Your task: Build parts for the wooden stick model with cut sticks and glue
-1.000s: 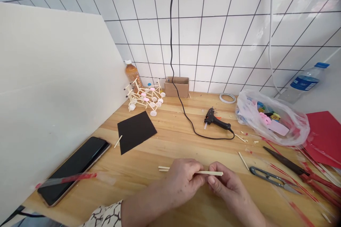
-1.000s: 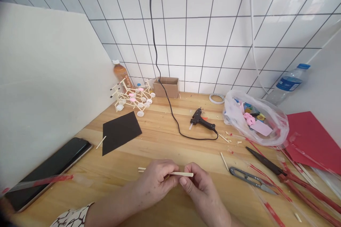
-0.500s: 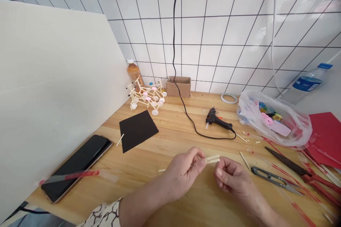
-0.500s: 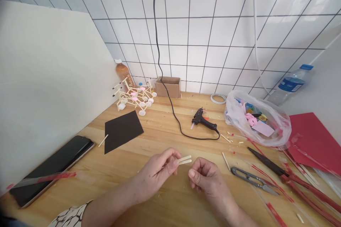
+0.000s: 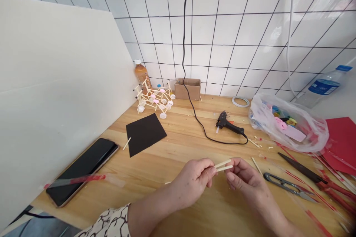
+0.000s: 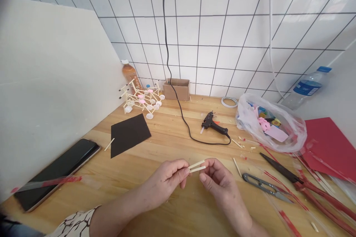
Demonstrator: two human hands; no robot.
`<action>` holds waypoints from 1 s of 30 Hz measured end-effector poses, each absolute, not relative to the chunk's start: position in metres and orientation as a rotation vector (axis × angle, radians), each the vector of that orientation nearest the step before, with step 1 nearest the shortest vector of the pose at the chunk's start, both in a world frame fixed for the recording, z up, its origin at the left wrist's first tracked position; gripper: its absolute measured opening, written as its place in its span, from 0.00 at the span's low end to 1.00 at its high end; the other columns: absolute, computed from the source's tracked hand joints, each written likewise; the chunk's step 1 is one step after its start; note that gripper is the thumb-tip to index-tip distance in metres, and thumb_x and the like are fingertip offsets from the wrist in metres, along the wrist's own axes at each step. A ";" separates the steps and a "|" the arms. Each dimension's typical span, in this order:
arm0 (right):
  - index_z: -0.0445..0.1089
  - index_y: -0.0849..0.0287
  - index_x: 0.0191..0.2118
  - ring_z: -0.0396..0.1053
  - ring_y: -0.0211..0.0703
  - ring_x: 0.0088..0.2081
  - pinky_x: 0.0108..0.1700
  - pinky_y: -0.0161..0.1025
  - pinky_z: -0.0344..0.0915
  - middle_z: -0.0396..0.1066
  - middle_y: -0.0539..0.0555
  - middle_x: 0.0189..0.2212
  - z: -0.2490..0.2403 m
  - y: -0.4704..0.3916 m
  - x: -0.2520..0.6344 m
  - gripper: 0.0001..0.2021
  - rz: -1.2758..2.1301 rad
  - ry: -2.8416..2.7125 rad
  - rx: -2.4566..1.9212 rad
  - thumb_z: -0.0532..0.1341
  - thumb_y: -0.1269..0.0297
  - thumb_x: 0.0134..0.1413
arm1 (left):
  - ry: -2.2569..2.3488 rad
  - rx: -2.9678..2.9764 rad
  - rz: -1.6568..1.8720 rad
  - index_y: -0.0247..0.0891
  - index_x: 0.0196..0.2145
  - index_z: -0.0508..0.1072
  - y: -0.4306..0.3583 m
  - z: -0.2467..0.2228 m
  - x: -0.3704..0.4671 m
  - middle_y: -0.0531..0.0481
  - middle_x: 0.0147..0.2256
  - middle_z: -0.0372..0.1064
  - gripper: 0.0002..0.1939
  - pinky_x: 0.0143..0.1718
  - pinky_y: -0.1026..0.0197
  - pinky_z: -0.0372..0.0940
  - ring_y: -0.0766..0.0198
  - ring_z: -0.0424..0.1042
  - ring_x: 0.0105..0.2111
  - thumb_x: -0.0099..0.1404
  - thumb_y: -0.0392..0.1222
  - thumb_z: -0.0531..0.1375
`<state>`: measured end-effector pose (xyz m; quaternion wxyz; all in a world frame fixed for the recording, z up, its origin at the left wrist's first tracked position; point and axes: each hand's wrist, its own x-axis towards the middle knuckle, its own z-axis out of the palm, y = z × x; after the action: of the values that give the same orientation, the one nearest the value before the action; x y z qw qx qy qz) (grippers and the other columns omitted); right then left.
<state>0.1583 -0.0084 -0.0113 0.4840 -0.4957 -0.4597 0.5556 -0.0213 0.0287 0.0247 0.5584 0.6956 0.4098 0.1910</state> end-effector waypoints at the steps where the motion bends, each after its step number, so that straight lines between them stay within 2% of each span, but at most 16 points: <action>1: 0.67 0.58 0.34 0.56 0.34 0.24 0.25 0.32 0.53 0.64 0.48 0.25 -0.012 -0.008 0.158 0.13 1.375 -1.059 -1.183 0.65 0.56 0.45 | 0.964 1.637 0.450 0.36 0.24 0.63 0.029 0.023 -0.021 0.57 0.20 0.56 0.16 0.22 0.68 0.50 0.71 0.53 0.20 0.65 0.46 0.47; 4: 0.69 0.60 0.33 0.55 0.33 0.22 0.24 0.32 0.54 0.63 0.48 0.22 -0.012 -0.006 0.158 0.13 1.397 -0.954 -1.153 0.67 0.58 0.43 | 0.948 1.635 0.452 0.36 0.27 0.65 0.030 0.019 -0.021 0.56 0.22 0.60 0.15 0.23 0.68 0.51 0.71 0.55 0.21 0.65 0.46 0.46; 9: 0.71 0.60 0.30 0.56 0.33 0.21 0.23 0.32 0.54 0.65 0.48 0.20 -0.010 -0.007 0.156 0.14 1.397 -0.898 -1.165 0.69 0.56 0.38 | 0.973 1.641 0.409 0.36 0.22 0.62 0.029 0.019 -0.020 0.57 0.19 0.55 0.17 0.22 0.68 0.49 0.71 0.52 0.20 0.65 0.47 0.47; 15: 0.72 0.62 0.27 0.57 0.32 0.21 0.23 0.31 0.55 0.66 0.49 0.19 -0.011 -0.007 0.153 0.13 1.354 -0.993 -1.239 0.66 0.54 0.43 | 0.969 1.671 0.370 0.36 0.22 0.62 0.030 0.019 -0.020 0.57 0.19 0.53 0.19 0.22 0.67 0.48 0.71 0.53 0.20 0.65 0.48 0.46; 30: 0.69 0.61 0.24 0.57 0.32 0.20 0.23 0.32 0.55 0.65 0.48 0.17 -0.012 -0.008 0.155 0.15 1.321 -1.012 -1.288 0.64 0.53 0.44 | 0.965 1.707 0.342 0.36 0.21 0.61 0.030 0.016 -0.020 0.57 0.18 0.50 0.19 0.22 0.67 0.47 0.71 0.51 0.20 0.65 0.48 0.46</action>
<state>0.1547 -0.0083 -0.0118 0.4957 -0.5316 -0.4176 0.5453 -0.0197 0.0302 0.0164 0.5444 0.7194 0.4066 0.1440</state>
